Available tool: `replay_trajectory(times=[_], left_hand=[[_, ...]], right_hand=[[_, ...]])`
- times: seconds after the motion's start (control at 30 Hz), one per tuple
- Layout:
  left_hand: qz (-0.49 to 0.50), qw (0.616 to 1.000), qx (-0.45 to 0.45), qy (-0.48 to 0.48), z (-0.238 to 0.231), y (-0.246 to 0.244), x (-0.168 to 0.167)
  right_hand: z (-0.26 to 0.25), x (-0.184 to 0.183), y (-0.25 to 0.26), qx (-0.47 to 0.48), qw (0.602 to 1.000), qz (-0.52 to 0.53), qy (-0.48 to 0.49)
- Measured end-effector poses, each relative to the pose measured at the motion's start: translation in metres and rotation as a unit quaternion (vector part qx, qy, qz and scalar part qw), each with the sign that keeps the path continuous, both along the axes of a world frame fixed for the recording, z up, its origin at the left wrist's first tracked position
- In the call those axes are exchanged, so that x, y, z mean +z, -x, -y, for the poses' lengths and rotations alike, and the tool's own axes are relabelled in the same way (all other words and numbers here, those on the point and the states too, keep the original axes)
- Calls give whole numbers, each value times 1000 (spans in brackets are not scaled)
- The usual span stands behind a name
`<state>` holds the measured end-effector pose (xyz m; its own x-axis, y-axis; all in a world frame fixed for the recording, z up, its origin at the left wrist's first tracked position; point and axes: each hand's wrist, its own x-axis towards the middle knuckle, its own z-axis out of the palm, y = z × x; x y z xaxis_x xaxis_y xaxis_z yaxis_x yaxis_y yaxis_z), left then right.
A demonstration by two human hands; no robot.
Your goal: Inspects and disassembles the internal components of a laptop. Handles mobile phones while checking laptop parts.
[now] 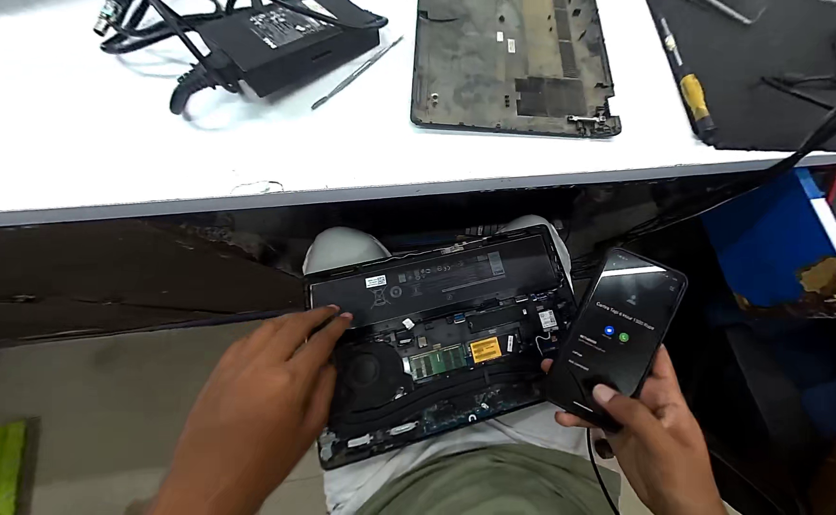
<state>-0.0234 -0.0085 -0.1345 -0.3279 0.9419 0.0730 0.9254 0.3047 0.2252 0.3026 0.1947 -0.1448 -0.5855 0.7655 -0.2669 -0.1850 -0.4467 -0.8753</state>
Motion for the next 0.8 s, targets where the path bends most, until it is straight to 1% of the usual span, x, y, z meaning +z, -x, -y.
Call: replay_trajectory(times=[0.03,0.1,0.13,0.2,0.27,0.37,0.43,0.53,0.67,0.73,0.77,0.8], left_hand=[[16,1000,-2,-22,-6,-14,7],[85,995,-5,-44,-18,-44,16],[128,991,-3,-41,-25,-58,17],[195,981,-10,-5,-38,-78,12],[198,980,-25,18,-47,-88,10],[199,978,-54,23,-51,-93,12],[221,973,-58,19,-48,-91,12],[236,971,-45,-17,-42,-87,7],[244,965,-14,-96,-34,-82,4],[313,936,-30,-162,-30,-77,8],[365,908,-56,-198,-29,-74,16],[425,870,-96,-230,-28,-71,30]], right_hand=[[-4,1,-2,-1,1000,-15,8],[-9,2,-5,-9,999,-34,16],[-10,3,-7,-16,999,-40,18],[-12,5,-9,-25,998,-55,30],[-12,4,-9,-20,996,-78,44],[-11,4,-15,13,992,-113,54],[-10,5,-16,26,993,-104,49],[-8,8,-15,26,997,-67,25],[-9,3,-15,32,995,-98,20],[-11,2,-19,24,994,-103,17],[-13,3,-19,19,995,-100,12],[-14,4,-20,16,995,-95,8]])
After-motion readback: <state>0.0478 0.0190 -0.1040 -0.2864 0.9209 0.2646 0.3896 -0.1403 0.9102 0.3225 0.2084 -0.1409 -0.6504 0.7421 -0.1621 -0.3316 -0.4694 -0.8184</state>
